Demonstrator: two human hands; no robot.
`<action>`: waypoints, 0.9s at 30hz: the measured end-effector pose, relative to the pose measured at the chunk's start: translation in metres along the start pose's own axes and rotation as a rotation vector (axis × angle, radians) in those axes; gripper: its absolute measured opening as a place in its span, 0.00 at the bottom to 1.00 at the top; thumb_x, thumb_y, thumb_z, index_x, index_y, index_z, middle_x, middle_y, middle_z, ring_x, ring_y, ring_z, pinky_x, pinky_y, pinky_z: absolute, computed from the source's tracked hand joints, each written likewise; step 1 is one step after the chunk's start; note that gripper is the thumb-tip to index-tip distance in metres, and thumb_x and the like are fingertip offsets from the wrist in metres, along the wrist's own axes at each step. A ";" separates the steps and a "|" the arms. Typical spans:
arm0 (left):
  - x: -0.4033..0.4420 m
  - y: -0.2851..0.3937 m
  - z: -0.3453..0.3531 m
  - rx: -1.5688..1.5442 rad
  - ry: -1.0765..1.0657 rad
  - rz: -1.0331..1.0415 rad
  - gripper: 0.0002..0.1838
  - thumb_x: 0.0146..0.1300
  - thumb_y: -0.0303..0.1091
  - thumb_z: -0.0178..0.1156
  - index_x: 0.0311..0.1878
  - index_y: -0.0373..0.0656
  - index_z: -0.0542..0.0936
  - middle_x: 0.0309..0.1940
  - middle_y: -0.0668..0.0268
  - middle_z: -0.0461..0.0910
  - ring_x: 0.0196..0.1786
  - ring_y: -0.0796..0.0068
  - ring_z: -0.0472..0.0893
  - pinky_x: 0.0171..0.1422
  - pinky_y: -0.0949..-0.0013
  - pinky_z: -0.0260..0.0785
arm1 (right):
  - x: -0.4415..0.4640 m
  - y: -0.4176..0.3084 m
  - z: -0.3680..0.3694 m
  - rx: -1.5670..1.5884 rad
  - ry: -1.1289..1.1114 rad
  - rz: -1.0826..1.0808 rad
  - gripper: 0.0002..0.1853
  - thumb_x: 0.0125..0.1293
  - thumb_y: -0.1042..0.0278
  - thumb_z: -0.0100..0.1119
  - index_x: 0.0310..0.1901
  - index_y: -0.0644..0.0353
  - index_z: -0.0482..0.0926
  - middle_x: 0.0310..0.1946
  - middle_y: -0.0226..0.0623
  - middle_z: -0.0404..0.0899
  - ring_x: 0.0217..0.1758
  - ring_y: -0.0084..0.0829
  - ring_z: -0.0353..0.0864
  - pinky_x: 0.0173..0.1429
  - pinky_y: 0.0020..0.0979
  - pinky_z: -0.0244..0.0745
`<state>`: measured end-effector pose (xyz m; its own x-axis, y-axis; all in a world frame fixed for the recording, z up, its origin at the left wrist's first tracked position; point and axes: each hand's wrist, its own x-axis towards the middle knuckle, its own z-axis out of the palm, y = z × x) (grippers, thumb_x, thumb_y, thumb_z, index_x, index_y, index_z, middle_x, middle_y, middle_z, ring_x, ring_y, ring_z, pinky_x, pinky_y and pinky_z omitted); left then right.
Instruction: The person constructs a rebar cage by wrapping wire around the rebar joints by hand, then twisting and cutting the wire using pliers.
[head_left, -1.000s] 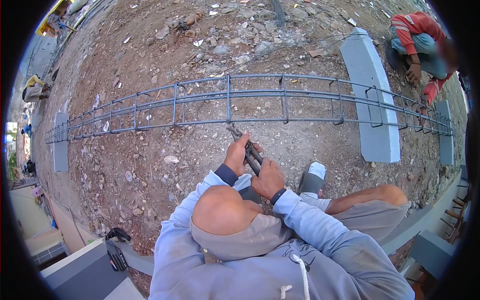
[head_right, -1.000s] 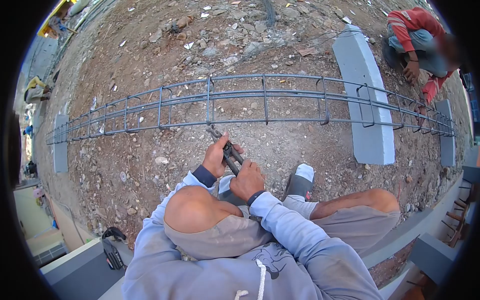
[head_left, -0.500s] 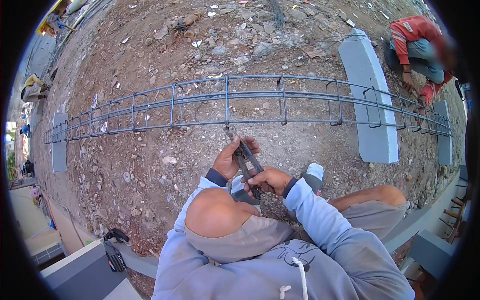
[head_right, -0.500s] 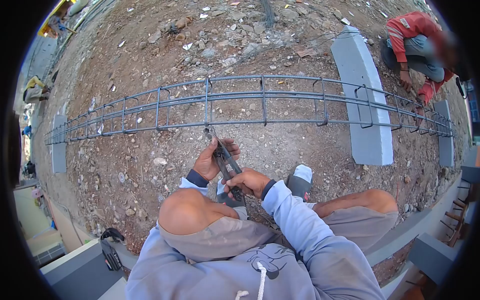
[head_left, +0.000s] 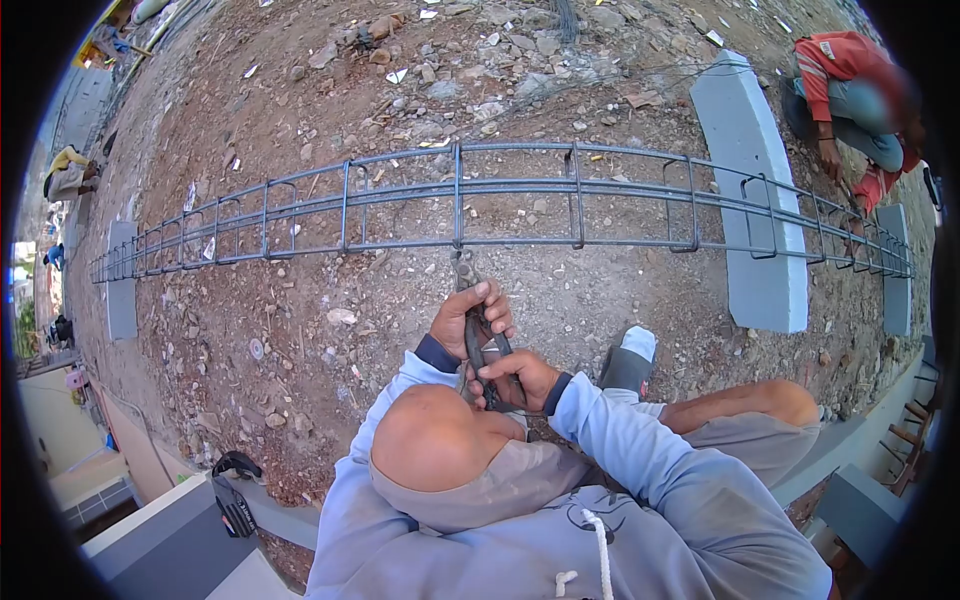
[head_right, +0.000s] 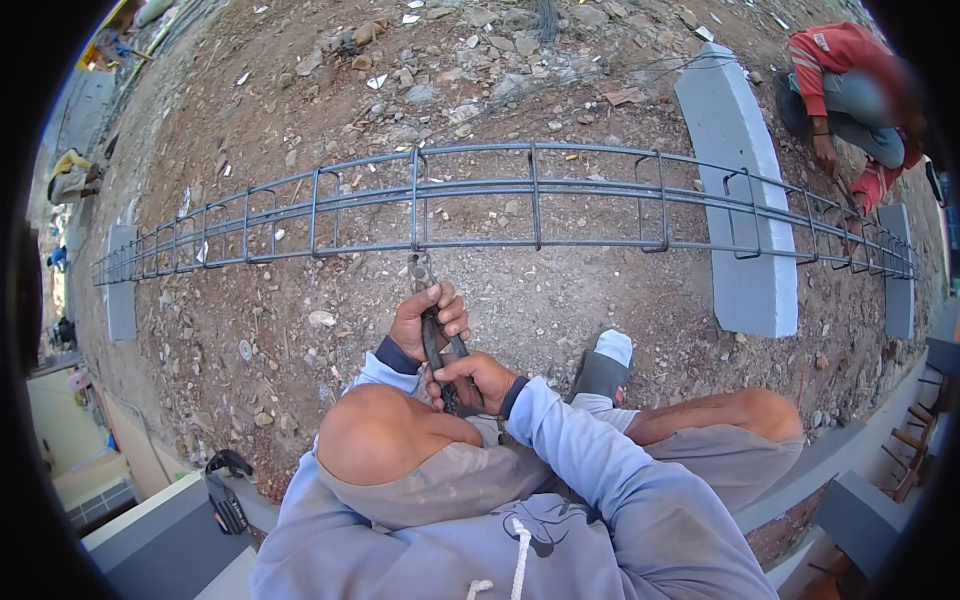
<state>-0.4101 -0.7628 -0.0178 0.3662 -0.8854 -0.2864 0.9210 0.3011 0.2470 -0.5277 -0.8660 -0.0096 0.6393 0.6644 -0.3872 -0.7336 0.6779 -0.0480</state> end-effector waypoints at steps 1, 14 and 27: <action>0.000 0.000 0.000 0.004 0.002 -0.006 0.14 0.67 0.45 0.52 0.29 0.47 0.69 0.22 0.72 0.66 0.29 0.74 0.72 0.42 0.62 0.70 | 0.000 0.001 0.000 -0.011 0.021 -0.005 0.10 0.61 0.65 0.54 0.39 0.62 0.74 0.27 0.35 0.74 0.31 0.33 0.76 0.40 0.33 0.71; -0.005 0.005 0.009 0.048 0.172 -0.081 0.17 0.67 0.44 0.51 0.23 0.49 0.66 0.17 0.74 0.63 0.22 0.77 0.68 0.33 0.64 0.69 | 0.010 0.010 0.019 -0.046 0.320 -0.002 0.08 0.59 0.65 0.56 0.28 0.60 0.71 0.18 0.32 0.68 0.18 0.28 0.66 0.25 0.29 0.62; -0.009 0.002 0.026 0.741 0.521 0.126 0.34 0.68 0.61 0.39 0.58 0.36 0.68 0.35 0.55 0.81 0.35 0.65 0.83 0.42 0.64 0.77 | -0.023 -0.029 0.002 -0.877 0.565 -0.137 0.15 0.60 0.58 0.59 0.31 0.65 0.81 0.26 0.38 0.80 0.29 0.30 0.78 0.37 0.31 0.70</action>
<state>-0.4153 -0.7631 0.0097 0.6373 -0.5355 -0.5541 0.6154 -0.0791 0.7842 -0.5205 -0.9003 0.0030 0.6941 0.2028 -0.6907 -0.7177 0.1204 -0.6859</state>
